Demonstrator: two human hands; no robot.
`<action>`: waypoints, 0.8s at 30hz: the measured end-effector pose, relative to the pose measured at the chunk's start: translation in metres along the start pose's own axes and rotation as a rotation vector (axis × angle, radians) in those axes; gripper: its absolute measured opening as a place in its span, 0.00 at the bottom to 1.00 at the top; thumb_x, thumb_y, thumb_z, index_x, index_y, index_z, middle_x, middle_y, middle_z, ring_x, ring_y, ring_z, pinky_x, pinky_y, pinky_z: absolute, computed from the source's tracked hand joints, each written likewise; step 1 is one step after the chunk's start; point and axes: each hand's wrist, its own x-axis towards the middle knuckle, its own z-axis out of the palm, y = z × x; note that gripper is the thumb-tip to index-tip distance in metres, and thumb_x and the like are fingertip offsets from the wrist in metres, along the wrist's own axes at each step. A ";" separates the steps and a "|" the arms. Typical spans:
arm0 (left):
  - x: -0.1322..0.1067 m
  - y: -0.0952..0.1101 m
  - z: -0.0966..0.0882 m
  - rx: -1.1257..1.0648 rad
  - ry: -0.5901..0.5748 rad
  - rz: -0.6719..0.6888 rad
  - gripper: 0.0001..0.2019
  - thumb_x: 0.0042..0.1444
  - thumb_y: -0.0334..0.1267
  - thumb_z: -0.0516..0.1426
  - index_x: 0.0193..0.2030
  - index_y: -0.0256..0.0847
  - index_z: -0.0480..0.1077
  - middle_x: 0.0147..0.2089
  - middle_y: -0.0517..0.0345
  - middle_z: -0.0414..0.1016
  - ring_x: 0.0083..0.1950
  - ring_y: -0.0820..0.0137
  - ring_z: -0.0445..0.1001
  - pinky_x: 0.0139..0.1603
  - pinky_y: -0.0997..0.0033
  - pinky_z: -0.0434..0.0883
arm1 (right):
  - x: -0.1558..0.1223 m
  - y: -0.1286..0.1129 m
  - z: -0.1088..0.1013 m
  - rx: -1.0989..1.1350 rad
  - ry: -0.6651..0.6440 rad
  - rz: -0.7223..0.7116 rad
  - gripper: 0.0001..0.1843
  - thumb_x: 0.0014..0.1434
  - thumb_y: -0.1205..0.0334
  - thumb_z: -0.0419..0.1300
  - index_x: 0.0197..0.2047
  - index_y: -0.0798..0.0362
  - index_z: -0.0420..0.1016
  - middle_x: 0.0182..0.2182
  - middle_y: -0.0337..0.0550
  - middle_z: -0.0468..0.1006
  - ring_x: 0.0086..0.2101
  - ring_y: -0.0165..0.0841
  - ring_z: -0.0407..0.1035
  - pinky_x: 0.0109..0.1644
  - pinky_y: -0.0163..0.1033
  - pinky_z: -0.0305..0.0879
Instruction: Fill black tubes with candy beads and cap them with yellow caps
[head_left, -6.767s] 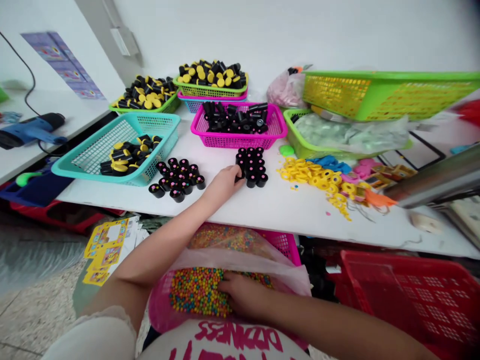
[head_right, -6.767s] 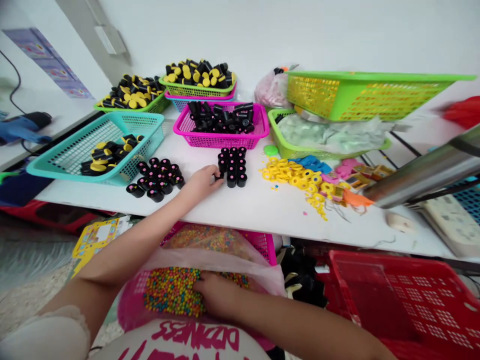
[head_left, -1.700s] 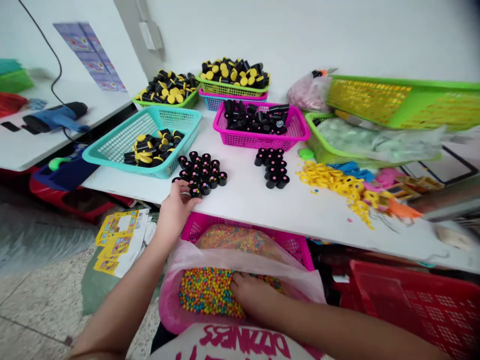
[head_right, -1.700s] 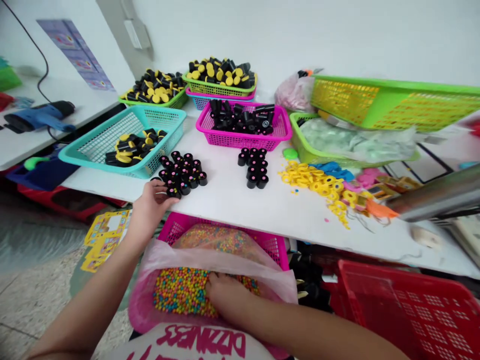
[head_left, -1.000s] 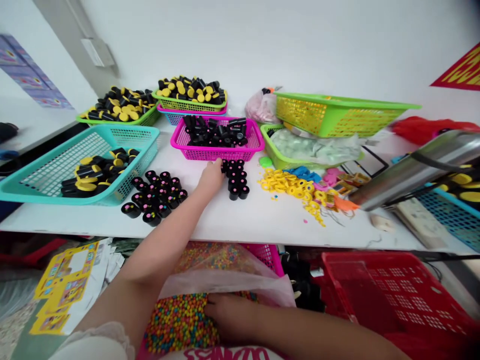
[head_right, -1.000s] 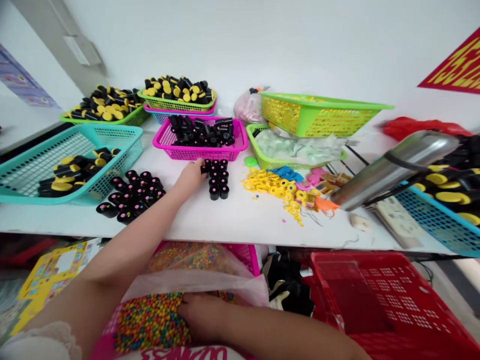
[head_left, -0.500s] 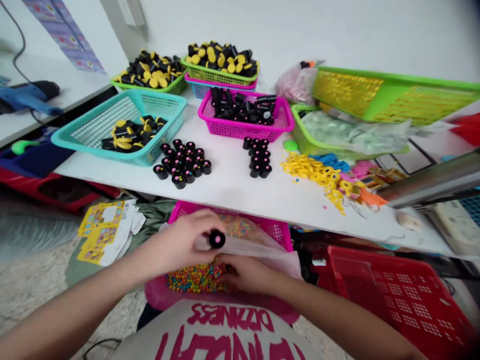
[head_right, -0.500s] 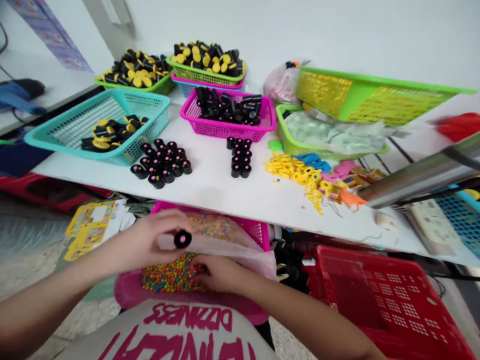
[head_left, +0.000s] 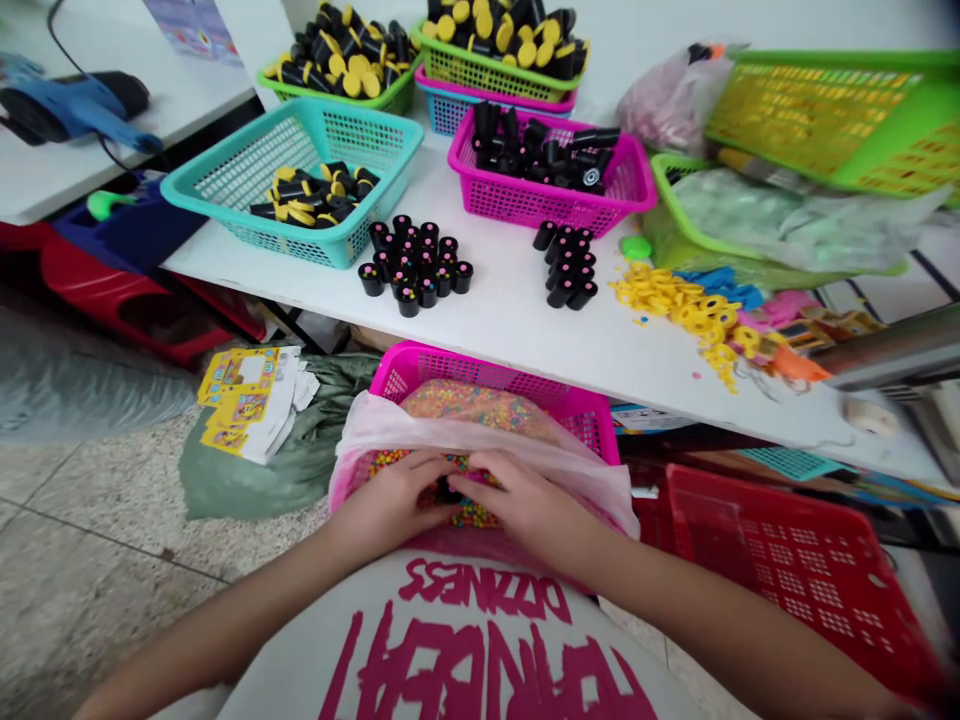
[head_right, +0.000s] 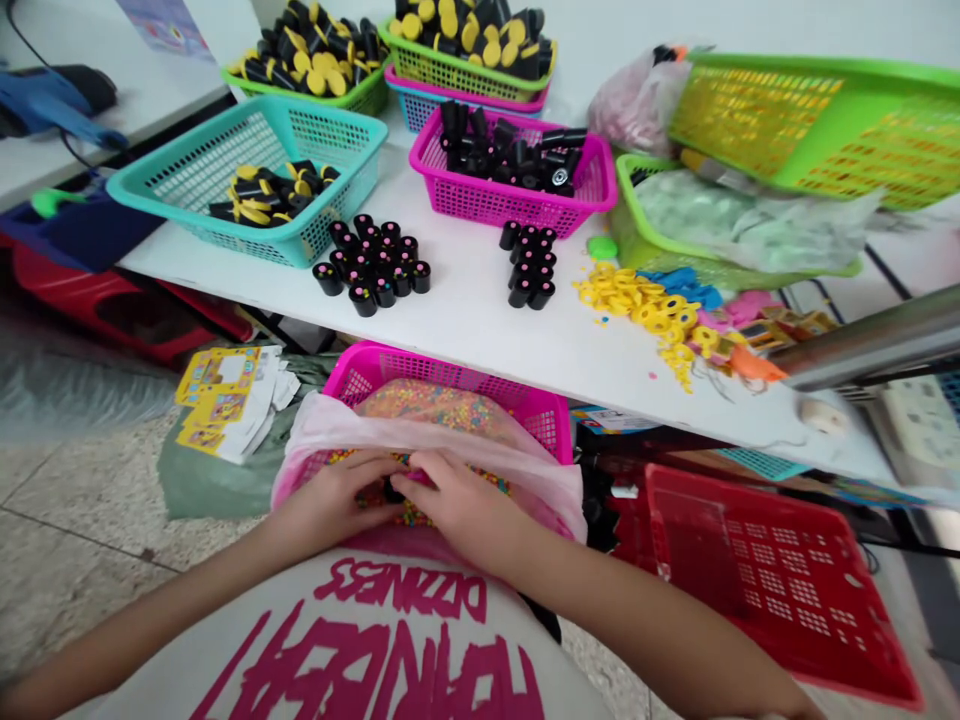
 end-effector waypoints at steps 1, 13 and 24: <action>-0.001 0.000 0.000 -0.004 0.005 0.005 0.15 0.55 0.34 0.61 0.50 0.42 0.70 0.53 0.51 0.75 0.55 0.64 0.73 0.58 0.63 0.71 | 0.001 -0.005 0.000 0.007 -0.003 0.009 0.15 0.69 0.62 0.48 0.55 0.51 0.68 0.50 0.47 0.72 0.52 0.35 0.66 0.56 0.44 0.64; -0.006 0.006 -0.020 0.055 0.119 0.082 0.16 0.57 0.34 0.59 0.53 0.44 0.69 0.51 0.53 0.75 0.53 0.66 0.74 0.55 0.65 0.73 | -0.030 0.002 -0.018 -0.268 0.001 -0.086 0.21 0.65 0.70 0.49 0.60 0.50 0.68 0.49 0.49 0.74 0.49 0.40 0.68 0.53 0.48 0.67; 0.099 -0.044 -0.112 0.219 0.689 -0.263 0.26 0.52 0.35 0.61 0.59 0.40 0.64 0.42 0.53 0.77 0.37 0.68 0.78 0.43 0.66 0.77 | 0.003 0.052 0.043 -0.520 -0.288 0.248 0.27 0.54 0.84 0.47 0.53 0.61 0.73 0.53 0.58 0.72 0.52 0.44 0.69 0.54 0.45 0.68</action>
